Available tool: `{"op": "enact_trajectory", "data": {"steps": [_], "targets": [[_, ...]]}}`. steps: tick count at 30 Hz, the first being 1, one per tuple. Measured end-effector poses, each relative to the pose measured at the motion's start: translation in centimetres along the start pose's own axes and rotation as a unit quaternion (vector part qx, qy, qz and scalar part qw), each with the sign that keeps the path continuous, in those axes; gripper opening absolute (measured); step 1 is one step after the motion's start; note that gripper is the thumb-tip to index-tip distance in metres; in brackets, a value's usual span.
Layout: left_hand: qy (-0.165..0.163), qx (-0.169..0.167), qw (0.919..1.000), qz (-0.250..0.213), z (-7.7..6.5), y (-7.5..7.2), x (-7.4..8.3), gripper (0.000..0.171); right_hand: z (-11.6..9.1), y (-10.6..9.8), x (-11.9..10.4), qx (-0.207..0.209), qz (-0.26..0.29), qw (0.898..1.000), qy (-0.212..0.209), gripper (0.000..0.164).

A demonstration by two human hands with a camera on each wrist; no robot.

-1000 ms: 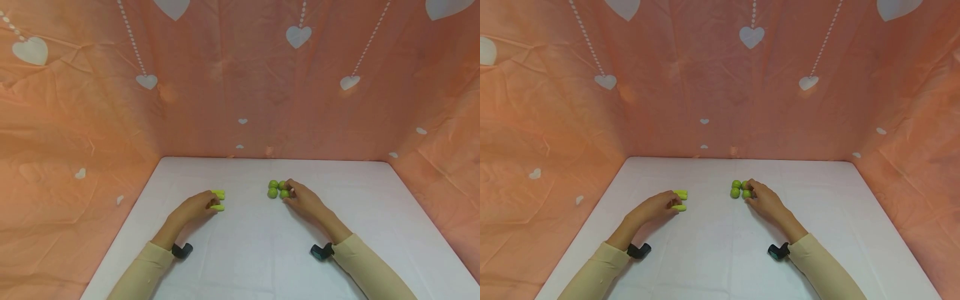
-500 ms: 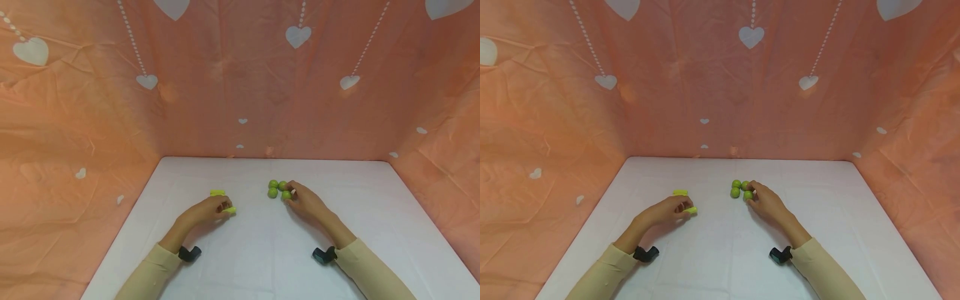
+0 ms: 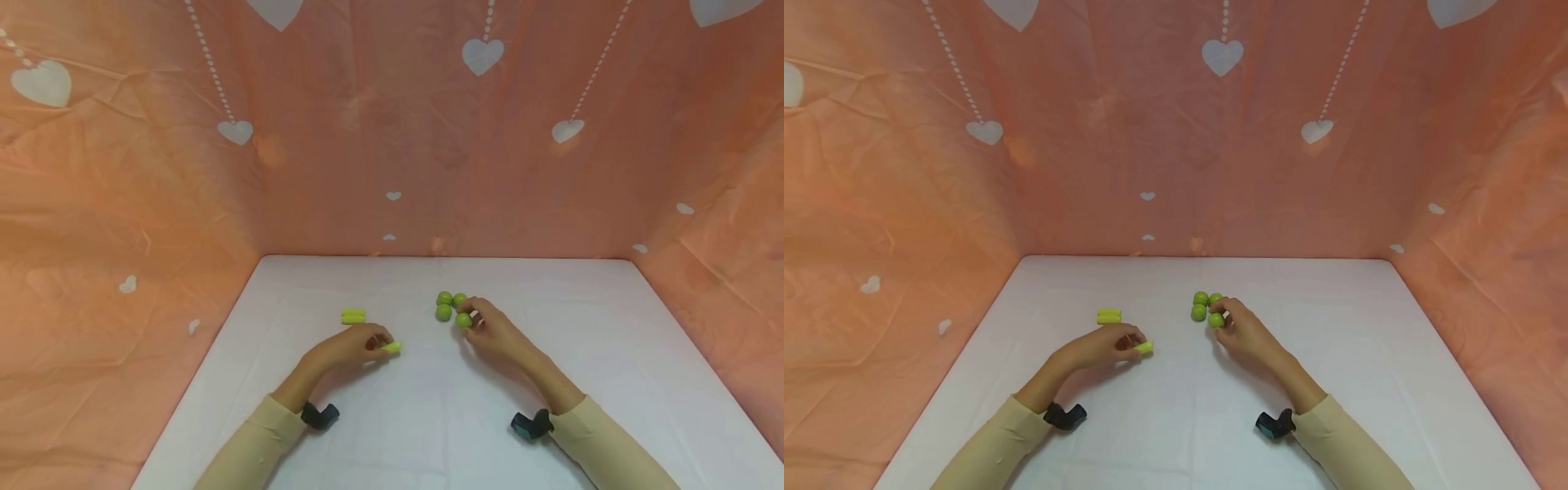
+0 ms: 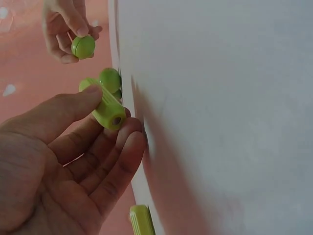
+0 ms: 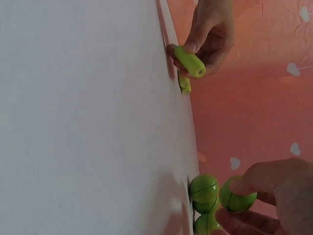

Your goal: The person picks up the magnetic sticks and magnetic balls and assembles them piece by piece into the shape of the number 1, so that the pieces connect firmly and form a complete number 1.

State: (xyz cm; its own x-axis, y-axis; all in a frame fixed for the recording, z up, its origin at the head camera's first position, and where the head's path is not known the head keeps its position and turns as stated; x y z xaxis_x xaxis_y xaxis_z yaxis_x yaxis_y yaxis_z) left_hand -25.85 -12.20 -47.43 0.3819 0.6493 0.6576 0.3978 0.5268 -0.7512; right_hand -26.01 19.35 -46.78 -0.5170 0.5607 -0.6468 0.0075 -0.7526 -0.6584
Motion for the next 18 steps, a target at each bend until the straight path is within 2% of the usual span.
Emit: {"op": "enact_trajectory", "data": {"steps": [4, 11, 18], "targets": [[0.004, -0.002, 0.9999, -0.009, 0.3, 0.3, 0.3, 0.021, -0.2, 0.3, -0.6, 0.002, 0.019, 1.0, -0.016, 0.038], [-0.002, -0.01, 0.9999, -0.012, 0.4, 0.8, 0.8, 0.022, -0.6, 1.0, -1.2, -0.005, 0.039, 0.999, 0.013, 0.043], [0.005, -0.01, 0.9998, -0.014, 0.8, 1.0, 1.7, 0.02, -0.9, 1.4, -1.7, 0.003, 0.053, 0.999, -0.007, 0.038]]}}
Point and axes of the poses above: each hand's wrist, its own z-axis towards the middle knuckle, its own y-axis out of the palm, x = y × z, the point moved 3 cm from there along z, towards the middle knuckle, and after that the axes turned 6 degrees about x, right-handed, at the moved point
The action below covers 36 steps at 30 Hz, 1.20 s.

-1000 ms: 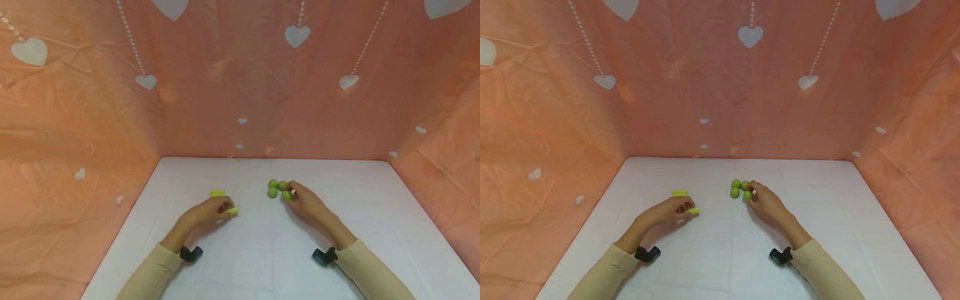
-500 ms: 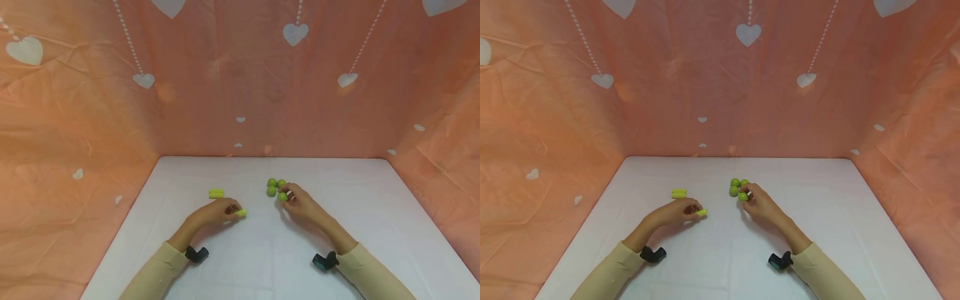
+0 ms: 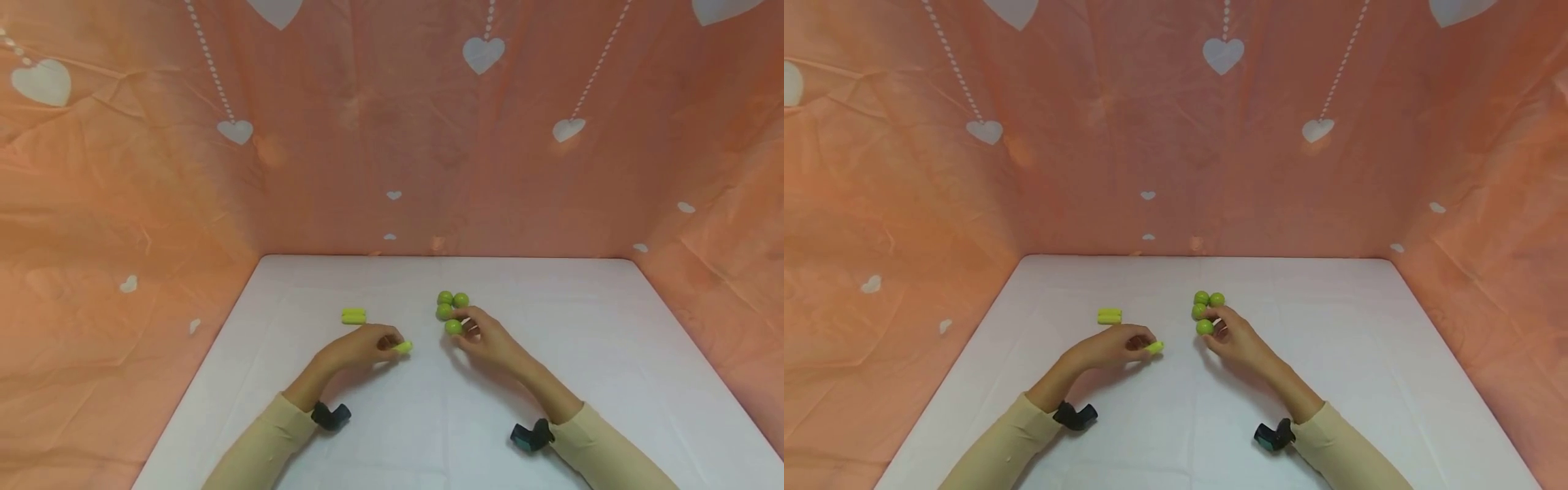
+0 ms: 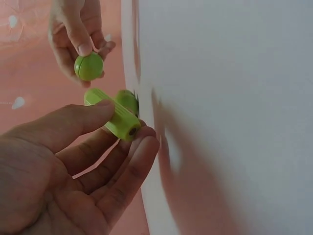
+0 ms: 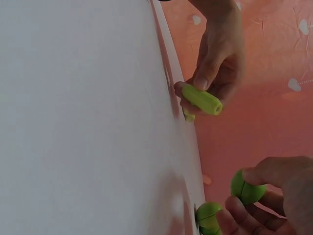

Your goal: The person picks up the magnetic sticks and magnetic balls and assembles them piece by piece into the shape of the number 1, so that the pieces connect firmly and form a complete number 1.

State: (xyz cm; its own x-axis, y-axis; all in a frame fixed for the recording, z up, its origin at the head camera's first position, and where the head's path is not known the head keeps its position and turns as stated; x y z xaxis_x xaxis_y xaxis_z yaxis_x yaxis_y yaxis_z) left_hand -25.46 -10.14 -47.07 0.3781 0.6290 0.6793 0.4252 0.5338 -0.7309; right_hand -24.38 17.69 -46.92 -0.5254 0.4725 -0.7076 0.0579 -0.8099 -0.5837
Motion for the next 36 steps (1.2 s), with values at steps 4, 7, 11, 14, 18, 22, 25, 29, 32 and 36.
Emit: {"op": "enact_trajectory", "data": {"steps": [4, 7, 11, 14, 18, 22, 25, 29, 32, 36], "targets": [[0.013, 0.001, 0.9999, -0.005, 0.2, 0.2, 0.7, 0.019, -0.1, 0.1, -0.2, 0.001, 0.018, 1.0, -0.001, 0.038], [0.013, 0.002, 0.9998, -0.011, 0.2, 0.5, 1.0, 0.018, -0.2, 0.3, -0.4, -0.006, 0.033, 0.999, 0.013, 0.038], [0.011, 0.003, 0.9999, -0.009, 0.3, 0.8, 1.1, 0.016, -0.2, 0.6, -0.5, -0.019, 0.051, 0.998, 0.033, 0.038], [0.013, 0.002, 0.9999, -0.003, 0.3, 0.9, 1.1, 0.016, -0.2, 0.8, -0.6, -0.026, 0.065, 0.997, 0.043, 0.039], [0.015, 0.0, 0.9999, -0.003, 0.3, 1.1, 1.2, 0.016, -0.3, 1.1, -0.5, -0.024, 0.075, 0.996, 0.049, 0.042], [0.024, -0.004, 0.9997, -0.002, 0.4, 1.2, 1.4, 0.013, -0.4, 1.5, -0.4, -0.025, 0.098, 0.993, 0.054, 0.038], [0.022, -0.009, 0.9997, -0.002, 0.5, 1.3, 1.5, 0.014, -0.5, 1.8, -0.5, -0.034, 0.125, 0.99, 0.064, 0.036], [0.015, -0.012, 0.9998, -0.006, 0.5, 1.4, 1.6, 0.016, -0.6, 2.1, -0.5, -0.044, 0.152, 0.984, 0.078, 0.037], [0.018, -0.014, 0.9997, -0.003, 0.5, 1.5, 1.7, 0.016, -0.6, 2.3, -0.3, -0.049, 0.159, 0.983, 0.081, 0.036], [0.025, -0.014, 0.9996, -0.001, 0.6, 1.6, 1.7, 0.014, -0.6, 2.5, -0.3, -0.052, 0.158, 0.983, 0.083, 0.035]]}}
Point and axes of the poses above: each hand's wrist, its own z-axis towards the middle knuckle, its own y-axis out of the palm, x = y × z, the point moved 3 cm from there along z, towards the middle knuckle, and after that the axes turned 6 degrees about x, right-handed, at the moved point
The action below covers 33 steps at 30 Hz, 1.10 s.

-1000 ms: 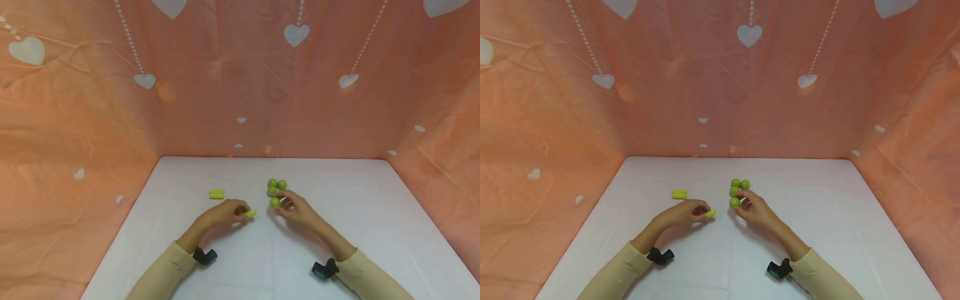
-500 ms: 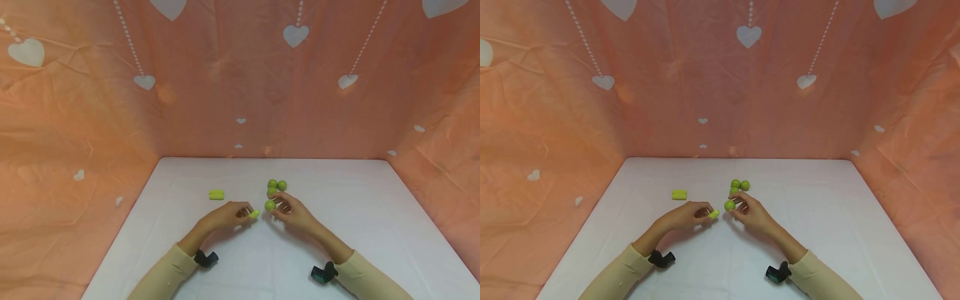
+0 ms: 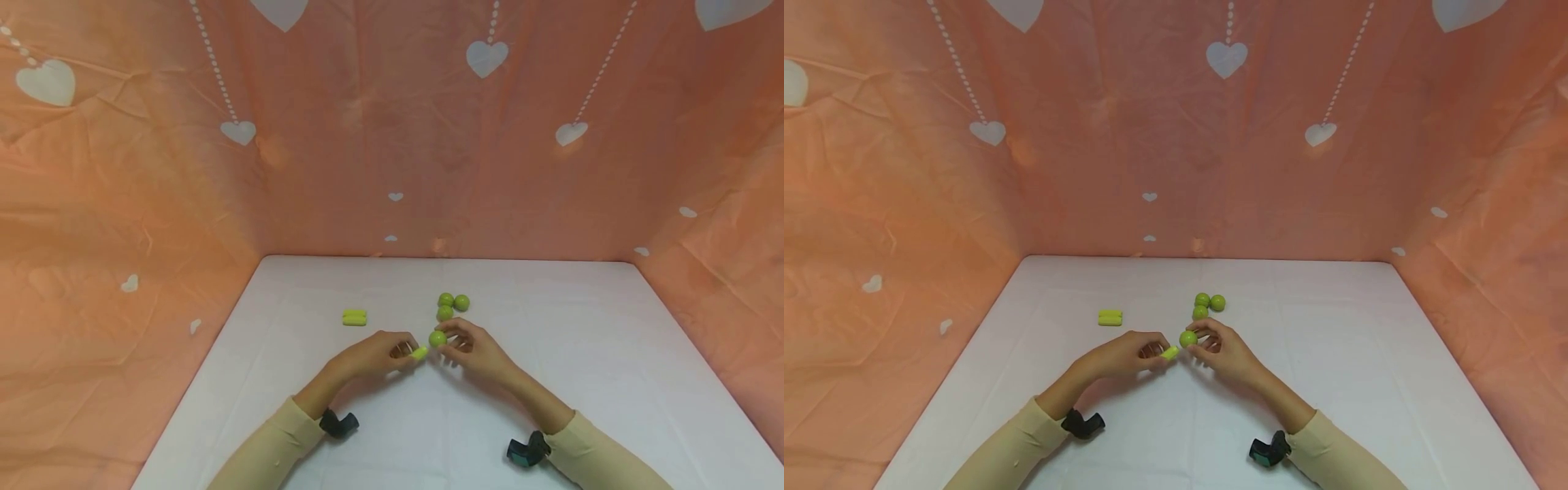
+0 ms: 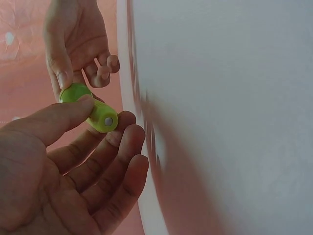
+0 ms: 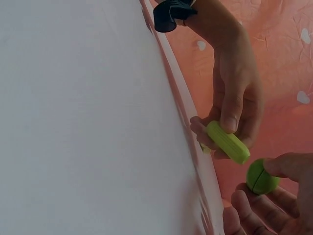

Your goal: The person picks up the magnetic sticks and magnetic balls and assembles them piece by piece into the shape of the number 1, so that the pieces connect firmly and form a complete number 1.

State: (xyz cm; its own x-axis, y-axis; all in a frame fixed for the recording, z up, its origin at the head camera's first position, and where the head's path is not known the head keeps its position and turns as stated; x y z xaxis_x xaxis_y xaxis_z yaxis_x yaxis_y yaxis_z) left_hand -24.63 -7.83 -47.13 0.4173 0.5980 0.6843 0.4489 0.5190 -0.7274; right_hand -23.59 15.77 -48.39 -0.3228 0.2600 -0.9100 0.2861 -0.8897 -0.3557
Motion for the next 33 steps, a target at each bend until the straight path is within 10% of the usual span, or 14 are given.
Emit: {"op": "enact_trajectory", "data": {"steps": [33], "targets": [[0.0, 0.006, 0.9998, -0.018, -0.16, 0.48, 0.36, 0.019, -0.15, 0.35, 0.93, -0.019, 0.015, 1.0, 0.005, 0.036]]}}
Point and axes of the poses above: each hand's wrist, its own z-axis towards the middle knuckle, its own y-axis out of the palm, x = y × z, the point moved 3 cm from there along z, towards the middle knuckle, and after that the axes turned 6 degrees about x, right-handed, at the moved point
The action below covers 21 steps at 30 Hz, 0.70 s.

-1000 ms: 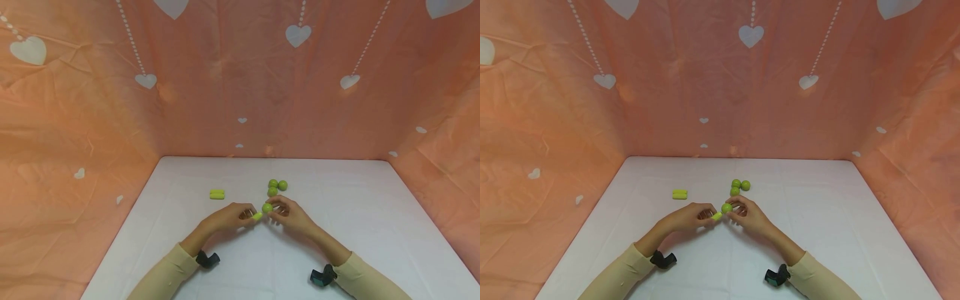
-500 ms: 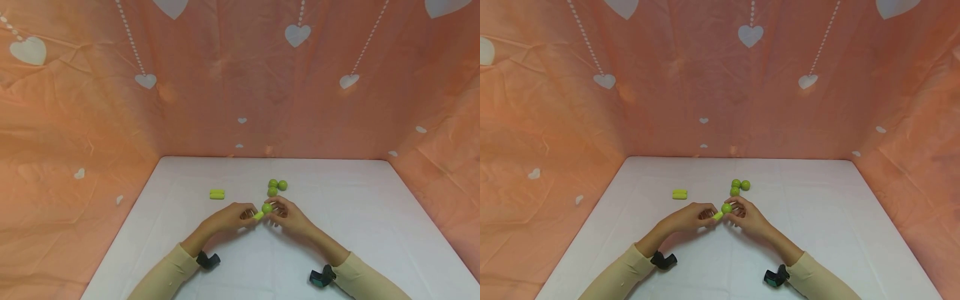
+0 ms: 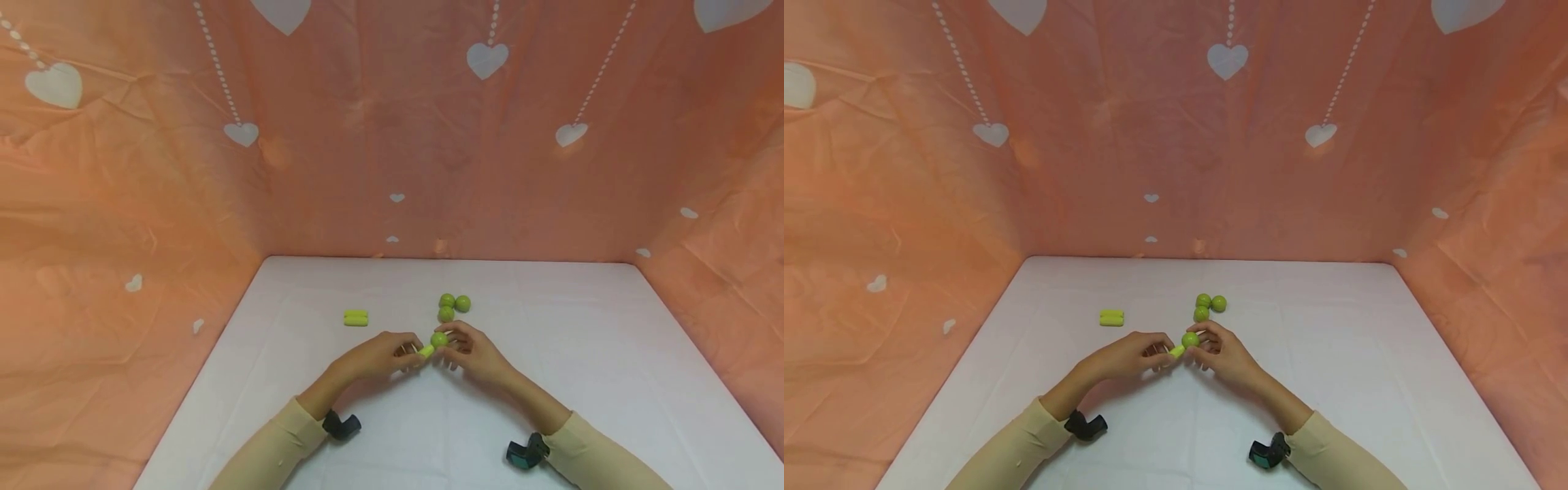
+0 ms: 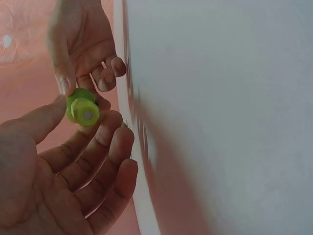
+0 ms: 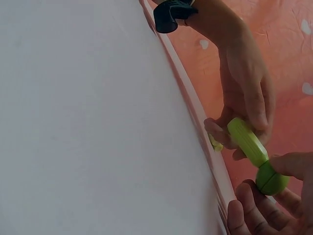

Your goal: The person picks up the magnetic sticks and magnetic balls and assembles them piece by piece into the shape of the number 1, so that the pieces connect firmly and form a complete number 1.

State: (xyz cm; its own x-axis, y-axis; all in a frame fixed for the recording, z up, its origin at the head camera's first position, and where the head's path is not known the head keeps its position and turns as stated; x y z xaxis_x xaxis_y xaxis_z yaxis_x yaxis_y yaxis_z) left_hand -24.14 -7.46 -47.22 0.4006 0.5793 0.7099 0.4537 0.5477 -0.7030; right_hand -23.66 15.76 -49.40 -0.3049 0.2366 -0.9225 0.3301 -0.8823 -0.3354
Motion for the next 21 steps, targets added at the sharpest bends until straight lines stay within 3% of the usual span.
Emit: {"op": "enact_trajectory", "data": {"steps": [14, 21], "targets": [[0.0, 0.032, 0.9994, 0.015, 0.8, -1.1, -0.5, 0.016, -0.8, -1.6, 1.0, 0.029, -0.009, 0.998, 0.062, 0.039], [0.007, 0.056, 0.9971, 0.051, 1.9, -1.4, -0.1, 0.021, -1.3, -2.1, 0.9, 0.031, -0.007, 0.997, 0.072, 0.04]]}}
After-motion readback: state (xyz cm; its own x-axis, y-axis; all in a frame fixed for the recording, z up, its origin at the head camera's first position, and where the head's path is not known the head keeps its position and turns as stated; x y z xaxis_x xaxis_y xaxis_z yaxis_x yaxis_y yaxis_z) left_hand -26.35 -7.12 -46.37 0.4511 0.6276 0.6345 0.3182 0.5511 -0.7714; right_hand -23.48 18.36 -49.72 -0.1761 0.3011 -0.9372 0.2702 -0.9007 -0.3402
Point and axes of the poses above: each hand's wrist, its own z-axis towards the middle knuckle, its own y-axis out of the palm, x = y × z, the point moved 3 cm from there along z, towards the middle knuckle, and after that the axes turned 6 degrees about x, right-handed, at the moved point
